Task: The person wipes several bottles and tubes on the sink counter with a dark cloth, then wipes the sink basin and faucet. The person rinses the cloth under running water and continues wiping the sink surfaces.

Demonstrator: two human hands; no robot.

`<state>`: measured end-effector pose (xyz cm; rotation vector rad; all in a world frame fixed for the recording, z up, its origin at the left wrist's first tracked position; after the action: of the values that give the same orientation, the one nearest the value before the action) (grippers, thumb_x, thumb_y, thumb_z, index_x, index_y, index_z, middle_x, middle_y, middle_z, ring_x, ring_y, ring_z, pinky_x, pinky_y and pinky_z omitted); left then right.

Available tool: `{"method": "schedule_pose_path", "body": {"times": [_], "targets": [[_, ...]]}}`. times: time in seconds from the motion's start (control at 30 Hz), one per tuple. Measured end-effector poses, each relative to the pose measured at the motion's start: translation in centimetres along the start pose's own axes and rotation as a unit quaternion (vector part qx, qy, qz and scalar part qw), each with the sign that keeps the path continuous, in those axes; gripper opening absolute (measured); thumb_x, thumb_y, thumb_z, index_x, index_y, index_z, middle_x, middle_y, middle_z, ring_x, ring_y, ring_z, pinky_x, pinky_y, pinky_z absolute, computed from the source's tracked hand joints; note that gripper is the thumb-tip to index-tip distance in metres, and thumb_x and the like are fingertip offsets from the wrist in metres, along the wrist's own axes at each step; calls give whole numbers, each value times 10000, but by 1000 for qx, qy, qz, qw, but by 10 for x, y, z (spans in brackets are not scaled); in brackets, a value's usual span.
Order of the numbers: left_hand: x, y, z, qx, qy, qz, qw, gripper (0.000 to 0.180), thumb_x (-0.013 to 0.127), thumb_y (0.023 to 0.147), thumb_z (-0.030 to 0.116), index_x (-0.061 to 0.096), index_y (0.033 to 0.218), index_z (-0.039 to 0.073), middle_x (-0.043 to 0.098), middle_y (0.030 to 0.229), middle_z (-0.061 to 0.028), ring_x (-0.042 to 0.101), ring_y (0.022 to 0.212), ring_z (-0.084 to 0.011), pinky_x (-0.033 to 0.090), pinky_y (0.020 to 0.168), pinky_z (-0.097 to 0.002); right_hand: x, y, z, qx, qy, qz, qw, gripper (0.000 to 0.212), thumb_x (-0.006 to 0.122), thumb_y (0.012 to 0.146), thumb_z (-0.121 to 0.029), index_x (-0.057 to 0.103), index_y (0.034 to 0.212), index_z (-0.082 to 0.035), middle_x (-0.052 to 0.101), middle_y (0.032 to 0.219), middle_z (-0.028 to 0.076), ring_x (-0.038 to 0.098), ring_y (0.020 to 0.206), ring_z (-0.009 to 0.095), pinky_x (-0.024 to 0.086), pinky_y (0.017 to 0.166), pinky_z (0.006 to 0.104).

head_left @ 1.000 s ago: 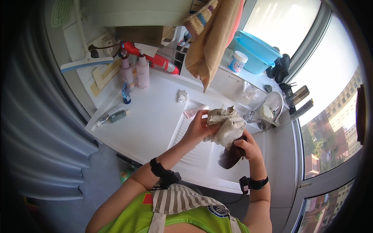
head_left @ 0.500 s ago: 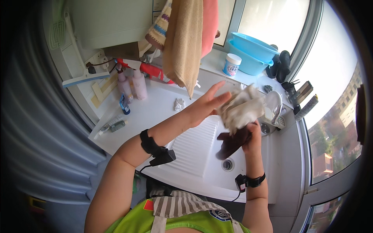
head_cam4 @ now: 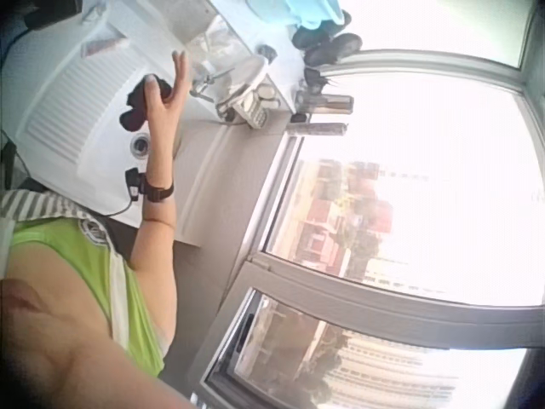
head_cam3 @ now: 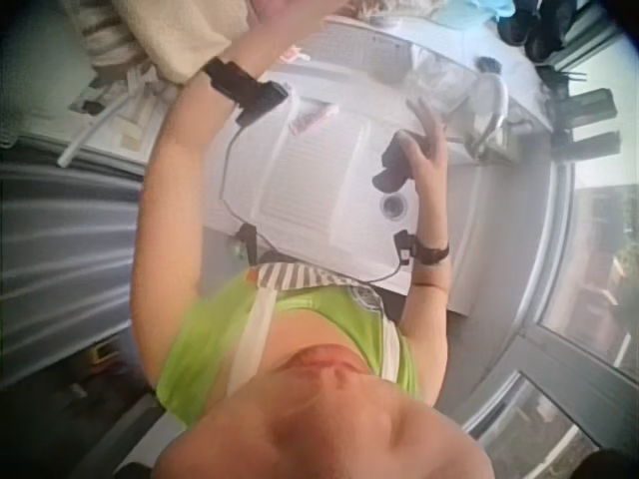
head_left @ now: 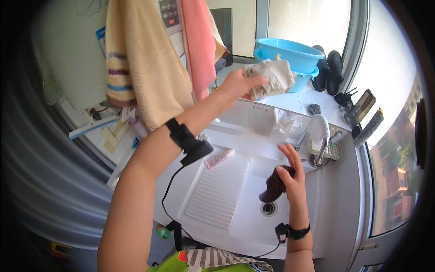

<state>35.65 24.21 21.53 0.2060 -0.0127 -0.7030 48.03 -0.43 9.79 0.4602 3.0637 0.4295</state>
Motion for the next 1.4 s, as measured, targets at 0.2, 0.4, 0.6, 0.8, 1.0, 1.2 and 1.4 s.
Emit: {"method": "schedule_pose_path", "body": {"times": [0.2,0.4,0.6,0.8,1.0,1.2,1.4], "targets": [[-57,123,-25,-115,32,87,989,464,771,777,339,624,1069,9,667,963,-100,660,817,-197,567,663,-331,-47,-25,13,56,-65,13,996,651,648,765,-44,465,1387,-95,584,1297,92,548,1144,162,461,866,304],[-145,186,-79,-107,-122,224,961,506,775,753,361,563,1124,89,633,982,-100,623,869,-244,551,692,-402,-88,-65,31,119,-64,62,989,626,649,733,-3,506,1340,-60,646,1162,119,556,817,81,459,670,210],[-244,222,-108,-141,-166,297,930,404,685,863,363,556,1184,155,623,1122,-75,598,1006,-279,542,756,-463,-116,-104,57,176,-132,142,965,610,632,712,-56,525,1312,-43,684,1024,118,507,636,53,441,620,201],[-280,257,-149,2,-289,256,922,413,669,880,265,538,1204,47,573,1193,-158,529,1124,-342,494,912,-517,-119,-112,74,245,-41,178,952,503,613,906,-116,465,1379,-28,646,1154,132,601,786,101,504,703,231],[-319,252,-192,-236,89,278,927,759,603,828,623,484,1258,8,612,1057,-253,667,808,-357,591,680,-455,-108,-96,80,265,-55,201,941,466,601,910,-94,492,1358,-25,653,1145,124,572,767,80,457,659,194],[-334,247,-178,-175,330,309,875,581,595,844,567,625,961,-1,638,787,-134,632,619,-204,472,497,-295,-101,-75,76,282,-71,192,937,442,602,913,-88,511,1341,-19,659,1146,113,534,753,56,421,648,185],[-283,218,-169,175,441,506,720,389,594,880,402,628,957,22,640,789,-89,629,683,-195,480,605,-299,-99,-74,70,236,-121,195,944,485,627,806,-162,564,1253,16,679,1015,159,542,688,89,442,669,212]]}}
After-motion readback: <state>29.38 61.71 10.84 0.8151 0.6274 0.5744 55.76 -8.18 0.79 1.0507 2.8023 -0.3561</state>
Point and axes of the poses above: each hand's wrist, its own y-axis towards the middle knuckle, its own x-axis out of the palm, z = x × y, the point moved 2 cm from there along y, towards the middle knuckle
